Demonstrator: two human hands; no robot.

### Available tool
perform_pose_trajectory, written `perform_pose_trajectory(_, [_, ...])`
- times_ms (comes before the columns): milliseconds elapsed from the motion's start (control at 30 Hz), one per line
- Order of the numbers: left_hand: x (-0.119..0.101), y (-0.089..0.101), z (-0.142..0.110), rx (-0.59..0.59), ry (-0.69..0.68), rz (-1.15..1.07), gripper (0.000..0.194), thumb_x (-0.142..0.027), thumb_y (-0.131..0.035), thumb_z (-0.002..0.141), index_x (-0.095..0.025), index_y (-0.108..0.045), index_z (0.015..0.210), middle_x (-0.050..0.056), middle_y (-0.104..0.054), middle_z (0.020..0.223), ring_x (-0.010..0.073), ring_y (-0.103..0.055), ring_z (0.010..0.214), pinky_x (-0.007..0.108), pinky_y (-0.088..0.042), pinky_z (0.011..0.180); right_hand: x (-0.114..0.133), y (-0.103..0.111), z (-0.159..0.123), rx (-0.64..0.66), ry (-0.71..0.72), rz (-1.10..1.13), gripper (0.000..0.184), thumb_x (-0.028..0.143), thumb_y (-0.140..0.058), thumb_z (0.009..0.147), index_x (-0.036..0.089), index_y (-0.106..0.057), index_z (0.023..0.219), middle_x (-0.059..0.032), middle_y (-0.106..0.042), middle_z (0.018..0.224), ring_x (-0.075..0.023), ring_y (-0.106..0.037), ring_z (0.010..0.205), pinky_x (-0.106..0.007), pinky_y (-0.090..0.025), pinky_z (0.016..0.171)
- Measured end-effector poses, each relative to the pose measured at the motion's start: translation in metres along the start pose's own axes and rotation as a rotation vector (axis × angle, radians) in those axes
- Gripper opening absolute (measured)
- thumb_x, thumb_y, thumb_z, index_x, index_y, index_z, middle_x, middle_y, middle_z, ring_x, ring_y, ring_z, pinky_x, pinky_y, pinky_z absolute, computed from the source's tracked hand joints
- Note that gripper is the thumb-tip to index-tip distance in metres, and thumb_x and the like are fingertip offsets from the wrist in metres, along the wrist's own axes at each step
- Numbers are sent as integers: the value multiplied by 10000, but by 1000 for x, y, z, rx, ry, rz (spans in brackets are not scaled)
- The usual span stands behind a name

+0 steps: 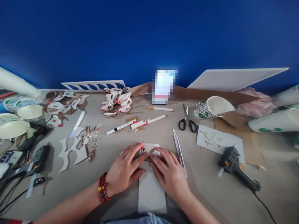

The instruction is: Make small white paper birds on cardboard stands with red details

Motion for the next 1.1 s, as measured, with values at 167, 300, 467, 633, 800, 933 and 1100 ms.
perform_pose_trajectory(167, [-2,6,-2,-148,-6,-88,549,-230,-515,929,-146,-351,1446,151,-417,1460,280,-314,1405,465,-372,1107,3,4,2,-10,-6,-2,290,237,-553,908,204,-655,1178,-130,-557,1279,-255,-554,958,-423,-516,842])
perform_pose_trajectory(300, [-10,6,0,-115,-94,-24,543,-255,-524,924,-128,-378,1432,140,-474,1437,284,-349,1382,468,-359,1107,3,6,2,-10,3,14,297,223,-530,911,204,-654,1181,-127,-553,1289,-258,-549,980,-427,-520,848])
perform_pose_trajectory(467, [-17,-1,2,17,-85,115,558,-350,-502,939,-98,-407,1428,133,-496,1437,275,-420,1321,431,-403,1059,2,5,1,-7,3,22,298,210,-518,923,203,-650,1190,-119,-549,1313,-261,-549,1015,-434,-515,881])
perform_pose_trajectory(633, [-19,-2,3,8,-79,190,531,-377,-483,954,-109,-446,1410,92,-488,1455,240,-435,1298,398,-336,1117,2,3,0,-12,3,15,313,198,-516,926,222,-640,1212,-109,-556,1317,-253,-566,1013,-434,-523,885])
perform_pose_trajectory(800, [-20,-2,4,30,-85,237,536,-402,-460,964,-121,-436,1419,74,-471,1469,245,-422,1307,421,-268,1156,2,4,-2,-32,17,11,315,190,-508,929,205,-639,1215,-115,-568,1312,-255,-567,1010,-438,-527,887])
perform_pose_trajectory(933, [-21,-4,3,35,-71,222,547,-398,-478,953,-109,-436,1415,84,-461,1473,244,-402,1326,391,-306,1146,2,3,-2,-30,22,14,323,178,-509,927,198,-632,1224,-114,-565,1322,-261,-560,1036,-441,-523,905])
perform_pose_trajectory(1100, [-22,-7,0,49,-61,207,545,-377,-479,948,-111,-425,1420,99,-458,1471,252,-400,1328,390,-378,1101,1,1,-3,-31,17,15,318,164,-512,920,193,-637,1211,-116,-566,1322,-263,-559,1047,-445,-530,899])
Point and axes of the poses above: each hand's wrist, its own z-axis towards the middle knuckle, its own y-axis out of the back of the hand, x = y × z, the point moved 1 cm from there along z, towards the middle knuckle
